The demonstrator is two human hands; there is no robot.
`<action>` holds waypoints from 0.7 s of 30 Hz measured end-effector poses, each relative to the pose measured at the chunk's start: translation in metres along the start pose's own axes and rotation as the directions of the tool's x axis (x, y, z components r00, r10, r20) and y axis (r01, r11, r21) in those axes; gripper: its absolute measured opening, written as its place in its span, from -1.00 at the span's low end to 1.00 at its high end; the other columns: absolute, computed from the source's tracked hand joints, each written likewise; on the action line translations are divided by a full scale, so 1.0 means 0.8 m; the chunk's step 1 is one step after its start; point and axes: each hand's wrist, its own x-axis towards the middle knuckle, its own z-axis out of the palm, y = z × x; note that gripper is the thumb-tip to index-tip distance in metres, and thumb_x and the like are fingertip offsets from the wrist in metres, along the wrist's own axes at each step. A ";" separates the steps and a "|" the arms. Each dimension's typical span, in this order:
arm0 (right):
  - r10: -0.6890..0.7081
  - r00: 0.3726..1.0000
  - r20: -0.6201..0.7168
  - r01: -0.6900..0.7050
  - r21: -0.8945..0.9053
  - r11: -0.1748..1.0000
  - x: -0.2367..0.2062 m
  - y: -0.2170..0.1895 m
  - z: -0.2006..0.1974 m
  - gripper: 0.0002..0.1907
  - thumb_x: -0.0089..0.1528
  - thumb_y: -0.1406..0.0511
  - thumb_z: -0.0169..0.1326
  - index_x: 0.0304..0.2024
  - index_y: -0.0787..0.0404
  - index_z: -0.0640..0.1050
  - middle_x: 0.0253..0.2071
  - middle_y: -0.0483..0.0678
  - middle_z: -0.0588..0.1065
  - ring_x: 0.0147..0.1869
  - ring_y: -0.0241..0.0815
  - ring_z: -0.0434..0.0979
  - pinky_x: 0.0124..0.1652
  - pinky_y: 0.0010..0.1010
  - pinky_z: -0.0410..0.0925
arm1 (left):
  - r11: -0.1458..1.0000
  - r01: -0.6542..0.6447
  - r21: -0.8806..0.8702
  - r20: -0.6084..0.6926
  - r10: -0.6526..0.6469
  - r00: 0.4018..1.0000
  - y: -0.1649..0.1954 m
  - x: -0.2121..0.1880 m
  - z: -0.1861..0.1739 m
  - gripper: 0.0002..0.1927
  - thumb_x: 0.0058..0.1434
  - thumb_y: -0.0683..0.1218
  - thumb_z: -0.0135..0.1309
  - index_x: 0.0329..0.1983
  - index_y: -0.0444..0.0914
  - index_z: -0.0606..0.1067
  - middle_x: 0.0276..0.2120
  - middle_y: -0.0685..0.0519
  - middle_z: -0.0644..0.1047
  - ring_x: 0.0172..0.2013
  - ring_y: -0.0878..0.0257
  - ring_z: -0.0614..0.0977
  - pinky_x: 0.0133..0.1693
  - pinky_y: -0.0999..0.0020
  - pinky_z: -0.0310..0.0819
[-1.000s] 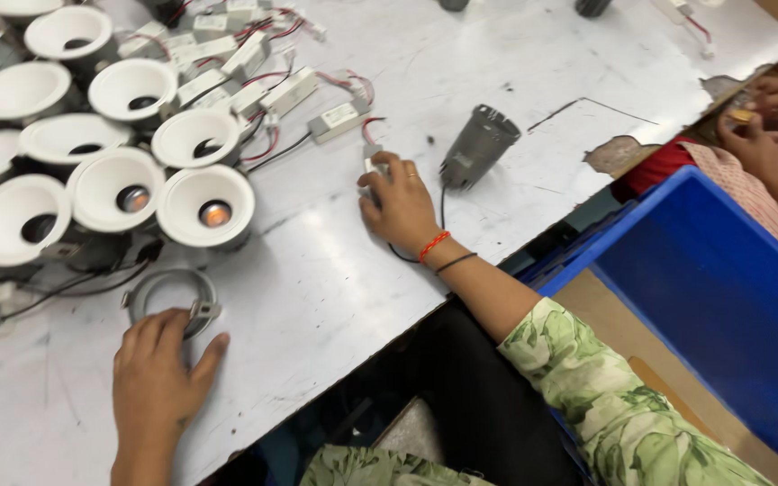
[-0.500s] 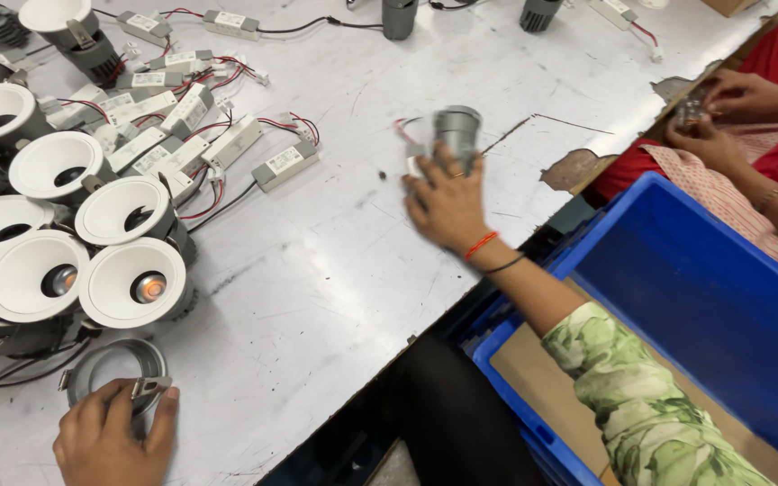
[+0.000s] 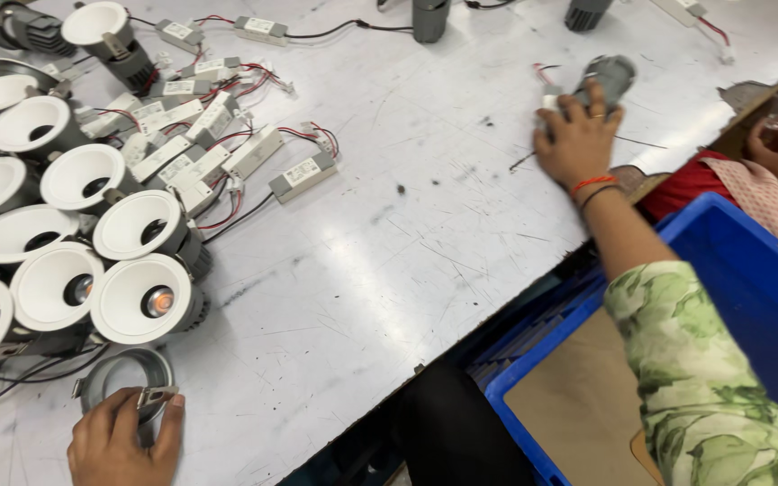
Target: The person assembles recessed light fixtures by hand. They pick up metal rings from a blue bin, attach them to the light housing, and connect the power driver to the fixture. The person repeats this process for multiple units, placing completed fixtures on the table.
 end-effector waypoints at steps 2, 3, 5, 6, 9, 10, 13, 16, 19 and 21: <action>0.012 0.999 0.040 -0.013 0.015 1.000 0.015 0.022 0.002 -0.74 0.36 0.12 0.12 0.03 0.01 0.66 0.24 0.00 0.46 0.62 0.28 0.05 0.25 0.57 -0.12 | 1.000 0.021 0.011 -0.017 -0.020 1.000 0.004 0.003 -0.003 -0.57 0.18 0.15 0.31 -0.07 -0.24 0.64 0.01 0.04 0.58 0.06 0.09 0.57 0.13 0.15 0.48; 0.011 0.998 0.060 -0.013 0.028 1.000 0.023 0.031 0.001 -0.74 0.38 0.12 0.11 0.04 0.01 0.65 0.25 0.02 0.44 0.62 0.31 0.03 0.24 0.60 -0.15 | 0.999 0.031 0.017 -0.026 -0.030 0.999 0.006 0.004 -0.005 -0.55 0.18 0.16 0.31 -0.05 -0.25 0.63 0.01 0.04 0.58 0.08 0.09 0.58 0.11 0.14 0.48; 0.022 0.992 0.124 -0.023 0.008 1.000 0.042 0.040 0.001 -0.74 0.35 0.14 0.09 0.03 -0.02 0.66 0.30 0.04 0.43 0.61 0.36 -0.01 0.24 0.64 -0.20 | 0.999 0.036 0.033 -0.005 -0.036 0.999 0.009 0.007 -0.010 -0.56 0.19 0.16 0.30 -0.07 -0.25 0.63 0.00 0.04 0.59 0.05 0.10 0.59 0.09 0.16 0.49; 0.037 0.985 0.167 -0.033 -0.026 0.999 0.051 0.043 0.001 -0.73 0.29 0.17 0.09 0.01 -0.05 0.67 0.32 0.04 0.42 0.59 0.37 -0.02 0.25 0.64 -0.23 | 0.999 0.036 0.039 0.006 -0.036 0.999 0.011 0.008 -0.012 -0.56 0.19 0.17 0.30 -0.08 -0.25 0.63 0.00 0.04 0.59 0.04 0.11 0.59 0.07 0.16 0.49; 0.029 0.992 0.119 -0.012 -0.139 0.990 0.071 0.027 0.010 -0.70 0.26 0.22 0.05 0.01 -0.02 0.66 0.36 0.06 0.40 0.61 0.35 0.01 0.31 0.62 -0.25 | 0.995 0.051 0.088 0.012 -0.052 0.999 0.017 0.013 -0.017 -0.56 0.12 0.14 0.32 -0.06 -0.22 0.65 -0.02 0.05 0.59 0.04 0.10 0.60 0.06 0.15 0.50; 0.017 0.997 0.077 -0.002 -0.182 0.983 0.073 0.020 0.014 -0.70 0.28 0.23 0.04 0.02 0.02 0.65 0.36 0.07 0.39 0.64 0.33 0.03 0.33 0.61 -0.25 | 0.997 0.047 0.066 -0.008 -0.047 0.999 0.018 0.014 -0.018 -0.57 0.15 0.14 0.31 -0.06 -0.23 0.64 -0.01 0.05 0.59 0.02 0.10 0.58 0.07 0.16 0.50; 0.005 0.998 0.055 -0.012 0.112 0.994 0.080 -0.030 0.032 -0.74 0.35 0.34 -0.01 0.03 0.19 0.61 0.33 0.17 0.42 0.43 0.25 0.32 0.27 0.28 0.13 | 0.999 0.039 0.025 -0.028 -0.038 0.999 0.021 0.015 -0.020 -0.58 0.22 0.15 0.30 -0.06 -0.25 0.62 0.01 0.05 0.58 -0.01 0.11 0.54 0.08 0.19 0.47; 0.072 0.996 0.045 -0.083 0.334 0.939 0.089 -0.084 0.039 -0.80 0.34 0.38 0.02 -0.03 0.22 0.60 0.21 0.19 0.49 0.23 0.19 0.46 0.16 -0.09 0.36 | 0.998 0.049 0.047 -0.009 -0.048 0.999 0.025 0.016 -0.024 -0.59 0.26 0.16 0.28 -0.07 -0.24 0.62 0.00 0.07 0.56 0.01 0.12 0.54 0.06 0.21 0.42; 0.053 0.998 0.022 -0.057 0.356 0.933 0.102 -0.130 0.035 -0.76 0.30 0.40 0.02 -0.01 0.23 0.60 0.24 0.21 0.46 0.28 0.20 0.43 0.20 -0.09 0.34 | 0.997 0.047 0.055 -0.019 -0.046 0.999 0.031 0.017 -0.031 -0.60 0.30 0.17 0.27 -0.05 -0.22 0.62 -0.01 0.09 0.54 0.03 0.12 0.53 0.10 0.22 0.41; 0.059 0.997 0.045 -0.073 0.418 0.905 0.110 -0.156 0.031 -0.74 0.31 0.37 0.03 0.04 0.23 0.59 0.28 0.20 0.40 0.29 0.20 0.41 0.21 -0.10 0.33 | 0.997 0.049 0.056 -0.028 -0.048 0.998 0.036 0.020 -0.035 -0.61 0.31 0.17 0.27 -0.06 -0.22 0.62 -0.01 0.09 0.54 0.02 0.13 0.53 0.09 0.21 0.41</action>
